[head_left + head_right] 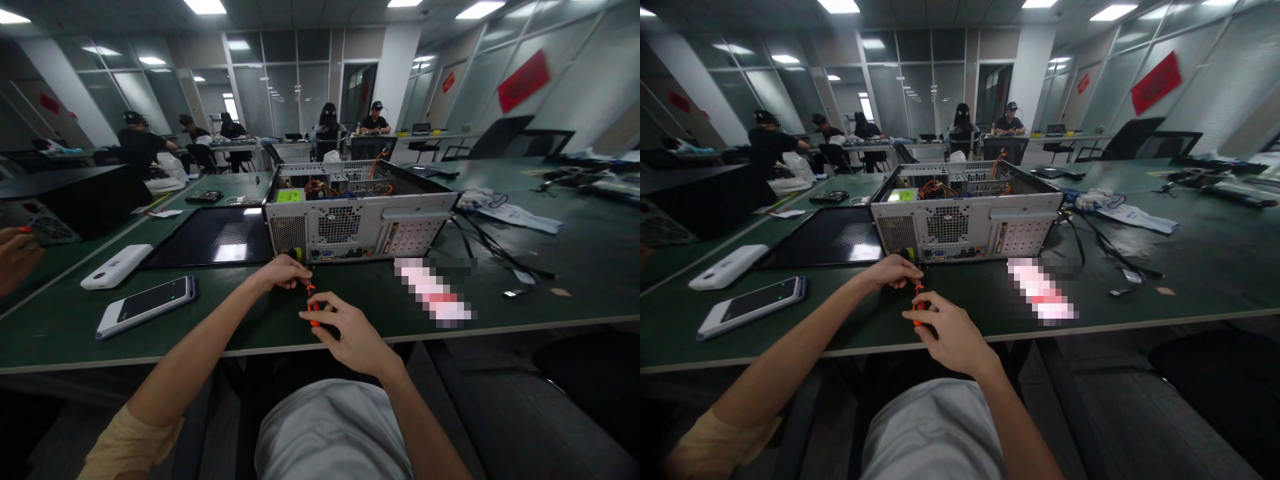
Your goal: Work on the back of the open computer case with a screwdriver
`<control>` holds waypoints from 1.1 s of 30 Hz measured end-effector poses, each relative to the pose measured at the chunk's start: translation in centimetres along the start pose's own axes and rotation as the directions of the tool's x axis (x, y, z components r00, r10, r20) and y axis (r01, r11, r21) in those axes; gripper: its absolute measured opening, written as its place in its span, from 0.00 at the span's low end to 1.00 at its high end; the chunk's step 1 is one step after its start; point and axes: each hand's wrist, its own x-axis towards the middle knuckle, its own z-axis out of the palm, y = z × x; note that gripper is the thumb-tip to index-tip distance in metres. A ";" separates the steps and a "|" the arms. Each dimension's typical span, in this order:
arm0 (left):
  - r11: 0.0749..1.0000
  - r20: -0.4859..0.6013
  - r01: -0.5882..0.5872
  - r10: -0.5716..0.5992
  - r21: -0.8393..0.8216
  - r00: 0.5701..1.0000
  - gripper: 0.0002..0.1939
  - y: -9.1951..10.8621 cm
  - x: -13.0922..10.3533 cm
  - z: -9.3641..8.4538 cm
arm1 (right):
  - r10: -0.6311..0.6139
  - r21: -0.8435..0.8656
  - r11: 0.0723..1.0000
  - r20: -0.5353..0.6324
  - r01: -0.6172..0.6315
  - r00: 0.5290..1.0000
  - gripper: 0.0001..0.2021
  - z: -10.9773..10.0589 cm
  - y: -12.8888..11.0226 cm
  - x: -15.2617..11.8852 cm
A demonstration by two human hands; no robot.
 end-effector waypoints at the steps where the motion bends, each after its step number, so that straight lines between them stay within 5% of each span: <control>1: 1.000 0.005 -0.002 0.002 -0.002 1.000 0.08 0.0 0.0 0.0 | -0.014 0.001 1.000 0.000 0.014 1.000 0.20 -0.1 -0.1 0.0; 8: 0.998 0.020 -0.014 0.015 -0.056 1.000 0.07 -0.1 0.0 0.0 | 0.039 -0.071 0.996 -0.139 -0.049 0.989 0.23 0.4 -0.1 0.2; 13: 0.999 0.036 -0.017 0.019 -0.050 0.999 0.08 0.0 0.1 -0.1 | 0.039 -0.078 0.995 -0.230 -0.058 0.972 0.15 0.9 0.3 0.2; 21: 1.000 0.004 0.008 -0.008 -0.024 1.000 0.09 0.1 0.3 0.1 | -0.009 0.087 0.996 -0.164 0.024 0.986 0.11 1.0 0.7 -0.1; 28: 0.997 -0.019 -0.068 0.069 0.024 0.997 0.14 -0.6 0.9 0.0 | -0.020 -0.079 0.997 -0.028 0.018 0.999 0.16 0.2 -0.2 -0.1; 33: 0.997 -0.033 -0.065 0.066 0.033 0.997 0.11 -0.5 0.8 0.1 | 0.073 -0.142 0.986 -0.110 -0.088 0.991 0.24 0.4 -0.5 0.2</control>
